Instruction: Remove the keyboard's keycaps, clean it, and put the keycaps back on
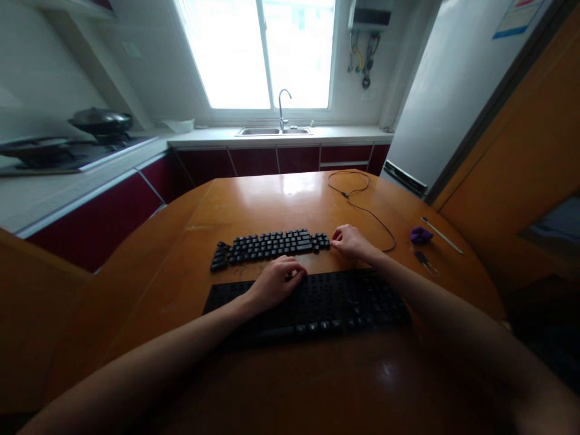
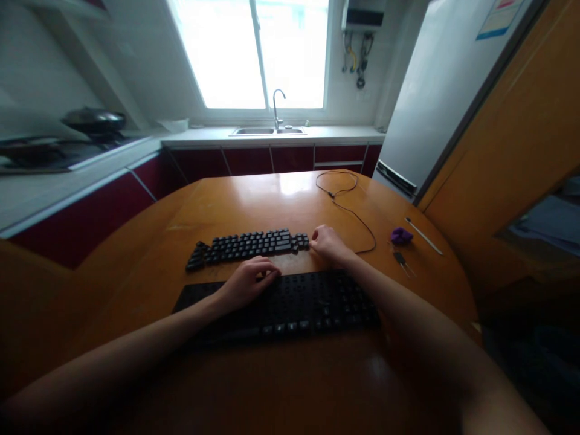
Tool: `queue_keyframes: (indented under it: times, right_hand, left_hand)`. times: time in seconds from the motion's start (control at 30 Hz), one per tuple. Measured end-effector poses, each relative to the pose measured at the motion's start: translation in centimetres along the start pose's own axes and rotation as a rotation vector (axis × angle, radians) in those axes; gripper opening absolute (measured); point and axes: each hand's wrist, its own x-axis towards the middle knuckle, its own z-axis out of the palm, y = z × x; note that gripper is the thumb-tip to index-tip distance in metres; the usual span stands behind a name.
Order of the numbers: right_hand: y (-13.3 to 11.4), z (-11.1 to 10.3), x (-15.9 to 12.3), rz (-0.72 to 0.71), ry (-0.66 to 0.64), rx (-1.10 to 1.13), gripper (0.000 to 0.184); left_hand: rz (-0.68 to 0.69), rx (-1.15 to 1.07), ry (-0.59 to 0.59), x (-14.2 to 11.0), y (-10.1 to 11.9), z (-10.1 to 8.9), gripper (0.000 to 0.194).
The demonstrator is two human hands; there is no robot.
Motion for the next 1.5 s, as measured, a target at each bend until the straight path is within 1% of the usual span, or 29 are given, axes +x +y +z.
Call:
queue_keyframes:
  times: [0.07, 0.2, 0.27, 0.47, 0.83, 1.0, 1.13, 1.23, 1.37, 1.5]
  right_hand:
    - [-0.1, 0.3, -0.3, 0.040, -0.025, 0.021, 0.006]
    - [-0.4, 0.9, -0.4, 0.116, -0.026, 0.079, 0.018]
    - [-0.5, 1.1, -0.4, 0.143, -0.038, 0.107, 0.022]
    - [-0.4, 1.3, -0.2, 0.174, -0.052, 0.126, 0.015]
    - [-0.5, 1.1, -0.1, 0.158, -0.051, 0.093, 0.015]
    - [-0.9, 0.2, -0.2, 0.092, -0.004, 0.039, 0.009]
    - [-1.0, 0.1, -0.7, 0.010, 0.012, -0.017, 0.012]
    - [-1.2, 0.3, -1.1, -0.019, 0.020, -0.067, 0.014]
    - [-1.7, 0.5, -1.7, -0.048, 0.033, -0.127, 0.018]
    - [-2.0, 0.3, -2.1, -0.189, 0.036, -0.256, 0.021]
  left_hand:
    - [-0.002, 0.007, 0.005, 0.0, 0.0, 0.0, 0.019]
    - [-0.004, 0.010, 0.012, 0.1, 0.1, 0.0, 0.018]
    - [-0.004, 0.009, 0.011, 0.1, 0.1, 0.0, 0.019]
    - [0.008, 0.004, 0.007, 0.0, -0.2, 0.0, 0.019]
    - [0.008, 0.005, 0.000, 0.0, -0.1, 0.1, 0.019]
    - [0.009, 0.003, -0.001, -0.1, -0.4, 0.1, 0.020]
    - [0.008, 0.003, 0.004, 0.0, -0.4, 0.2, 0.019]
    - [-0.006, -0.001, 0.009, 0.0, -0.3, 0.2, 0.020]
    - [-0.011, 0.001, 0.049, 0.3, -0.2, -0.6, 0.019]
    - [0.028, 0.147, 0.043, 1.7, -0.7, -1.7, 0.015]
